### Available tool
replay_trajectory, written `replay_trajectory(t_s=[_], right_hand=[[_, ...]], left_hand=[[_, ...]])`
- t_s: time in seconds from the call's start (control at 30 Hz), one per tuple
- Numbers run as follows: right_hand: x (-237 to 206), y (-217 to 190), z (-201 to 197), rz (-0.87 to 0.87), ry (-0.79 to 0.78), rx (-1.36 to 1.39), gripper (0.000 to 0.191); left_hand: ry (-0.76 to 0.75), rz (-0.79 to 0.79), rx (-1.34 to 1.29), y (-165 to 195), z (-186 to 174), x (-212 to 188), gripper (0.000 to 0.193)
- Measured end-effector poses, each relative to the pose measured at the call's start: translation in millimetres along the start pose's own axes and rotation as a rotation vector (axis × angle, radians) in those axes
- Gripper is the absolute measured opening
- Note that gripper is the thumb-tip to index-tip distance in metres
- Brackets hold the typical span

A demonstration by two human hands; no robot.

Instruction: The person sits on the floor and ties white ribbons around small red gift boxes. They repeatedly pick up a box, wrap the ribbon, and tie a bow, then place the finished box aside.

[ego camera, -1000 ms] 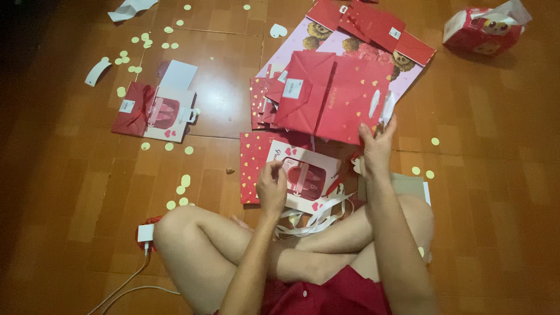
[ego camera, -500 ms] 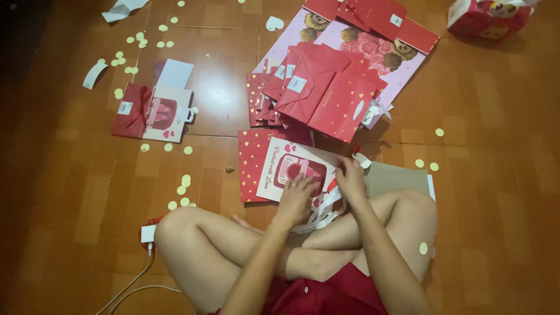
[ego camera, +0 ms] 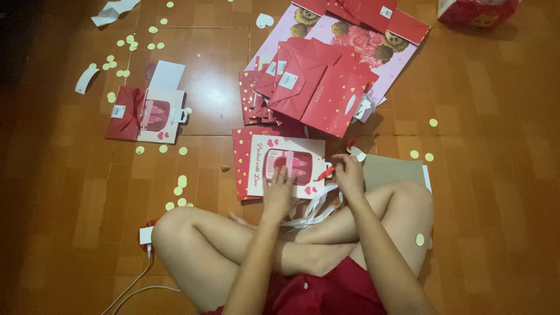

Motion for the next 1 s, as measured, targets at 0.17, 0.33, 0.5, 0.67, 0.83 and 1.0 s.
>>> replay_trajectory(t_s=[0.17,0.33,0.5,0.67,0.83,1.0], right_hand=[[-8,-21,9,-0.158,-0.034,-0.100,0.018],[-16,-36,15,-0.190,-0.109,-0.221,0.014],[-22,-48,23,-0.281,-0.156,-0.341,0.014],[-20,-52,26,-0.350,-0.101,-0.390,0.008],[-12,-35,19,-0.163,-0.075,-0.285,0.011],[-8,-30,17,-0.068,-0.118,-0.062,0.017]], left_hand=[[0.097,-0.071,0.003,-17,-9,-4,0.087],[0.130,-0.071,0.024,-20,-2,-2,0.080],[0.110,-0.091,-0.021,-18,4,-2,0.074],[0.179,-0.058,0.008,-8,0,-5,0.074],[0.254,0.062,-0.070,6,10,-3,0.063],[0.272,0.202,-0.190,25,24,4,0.038]])
Point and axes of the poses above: each hand's wrist, its own x-axis towards the middle knuckle, its own z-axis out of the palm, y = z × x, the point moved 7 cm from there along x, towards the middle knuckle, and after that the axes turned 12 degrees about -x, right-handed, at the moved point
